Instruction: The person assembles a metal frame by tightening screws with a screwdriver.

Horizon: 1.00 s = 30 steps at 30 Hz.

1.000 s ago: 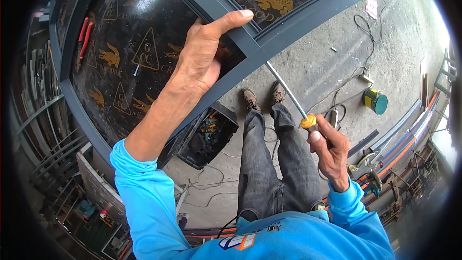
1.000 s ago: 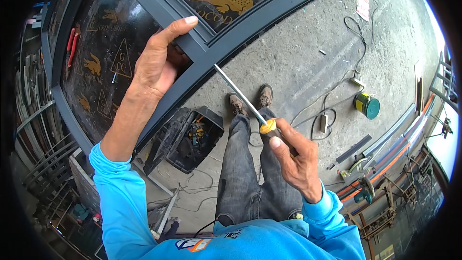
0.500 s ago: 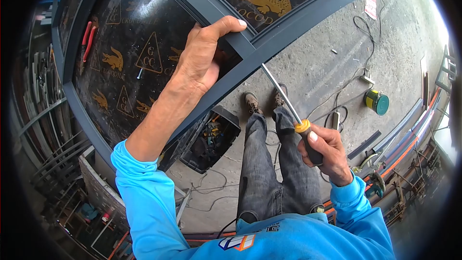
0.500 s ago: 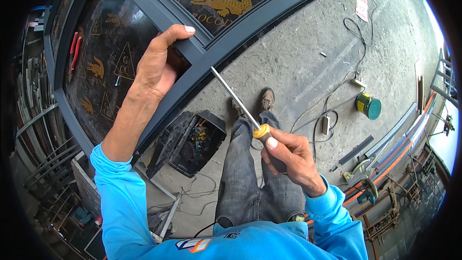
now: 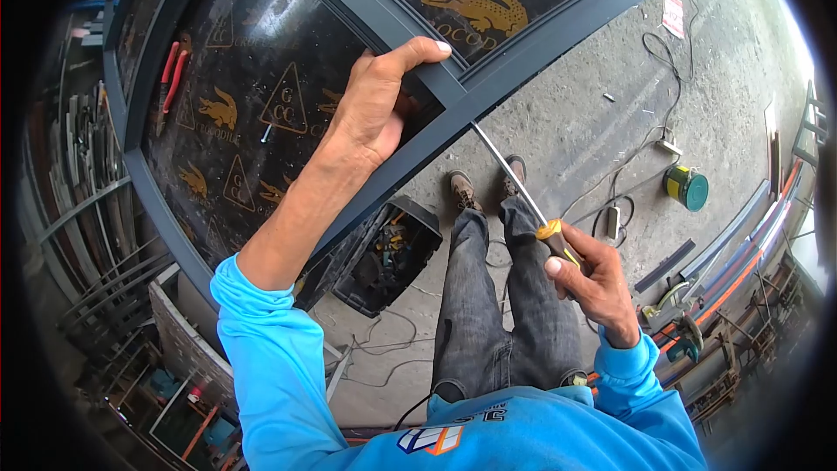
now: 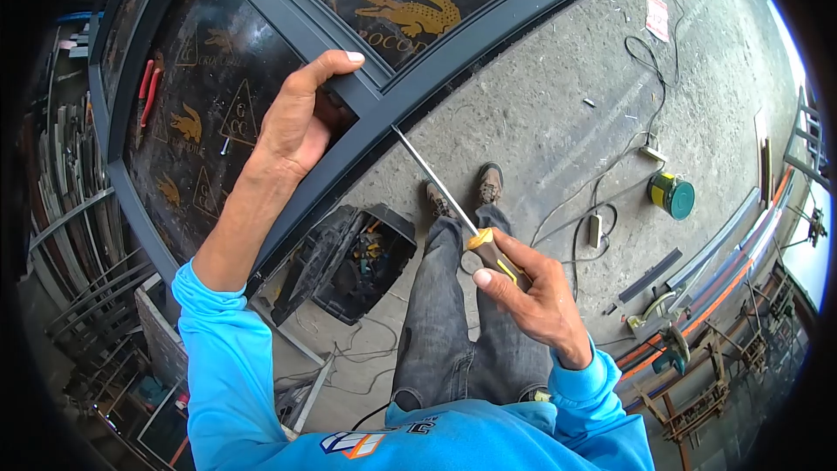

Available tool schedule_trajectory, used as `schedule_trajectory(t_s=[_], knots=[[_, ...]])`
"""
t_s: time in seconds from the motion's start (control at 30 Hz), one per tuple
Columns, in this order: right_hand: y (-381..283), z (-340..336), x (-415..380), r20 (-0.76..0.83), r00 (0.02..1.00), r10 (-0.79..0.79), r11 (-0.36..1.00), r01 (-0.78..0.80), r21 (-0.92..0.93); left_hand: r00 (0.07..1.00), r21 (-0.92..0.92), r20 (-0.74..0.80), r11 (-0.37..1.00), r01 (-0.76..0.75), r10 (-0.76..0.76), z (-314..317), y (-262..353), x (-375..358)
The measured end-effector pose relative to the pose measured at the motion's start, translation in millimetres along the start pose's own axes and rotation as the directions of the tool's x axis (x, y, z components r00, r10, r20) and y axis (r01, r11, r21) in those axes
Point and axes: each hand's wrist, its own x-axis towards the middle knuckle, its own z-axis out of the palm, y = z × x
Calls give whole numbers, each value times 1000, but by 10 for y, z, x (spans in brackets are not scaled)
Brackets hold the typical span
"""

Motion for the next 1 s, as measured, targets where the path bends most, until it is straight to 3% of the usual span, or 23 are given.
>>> schedule_trajectory(t_s=[0.07, 0.1, 0.13, 0.2, 0.23, 0.27, 0.33, 0.47, 0.53, 0.67, 0.73, 0.8, 0.83, 0.87, 1.0], knots=[[10, -59, 15, 89, 990, 105, 982, -118, 150, 998, -39, -25, 997, 60, -61, 2, 10, 14], [13, -22, 40, 73, 993, 90, 971, -104, 217, 998, 53, -40, 997, 48, -46, -20, 9, 34], [36, -30, 20, 75, 994, 74, 970, -89, 226, 999, 67, -41, 997, 36, -34, -46, 51, 48], [87, -45, -117, -24, 997, 72, 977, -65, 203, 989, 346, 10, 928, 134, -147, -83, 153, 72], [54, -60, -213, -27, 991, 129, 956, -117, 270, 984, 402, -15, 900, 167, -176, -74, 191, 78], [90, -84, -285, -23, 993, 116, 958, -105, 268, 987, 404, -19, 901, 156, -163, -61, 252, 100], [279, -127, -445, -59, 992, 109, 961, -90, 263, 953, 469, -22, 839, 276, -302, -46, 332, 101], [508, -137, -615, -108, 983, 150, 940, -109, 323, 937, 607, -49, 735, 302, -345, 14, 461, 53], [597, -132, -639, -114, 979, 171, 928, -121, 352, 857, 784, -87, 496, 373, -507, -33, 602, 162], [648, -28, -554, -156, 973, 169, 927, -104, 361, 847, 871, -124, 351, 343, -518, 70, 675, 187], [702, 64, -527, -159, 981, 108, 943, -50, 328, 862, 818, -206, 402, 411, -463, 63, 492, 196], [674, 113, -465, -163, 983, 89, 942, -29, 335, 932, 700, -63, 650, 297, -358, 123, 383, 131], [644, 130, -435, -175, 981, 77, 946, -17, 324, 938, 652, -83, 693, 308, -338, 129, 349, 85], [632, 173, -455, -179, 981, 79, 948, -18, 318, 932, 652, -85, 688, 319, -351, 139, 333, 70], [694, 198, -449, -228, 967, 117, 924, -22, 381, 973, 584, -156, 778, 232, -173, -145, 377, 25]])
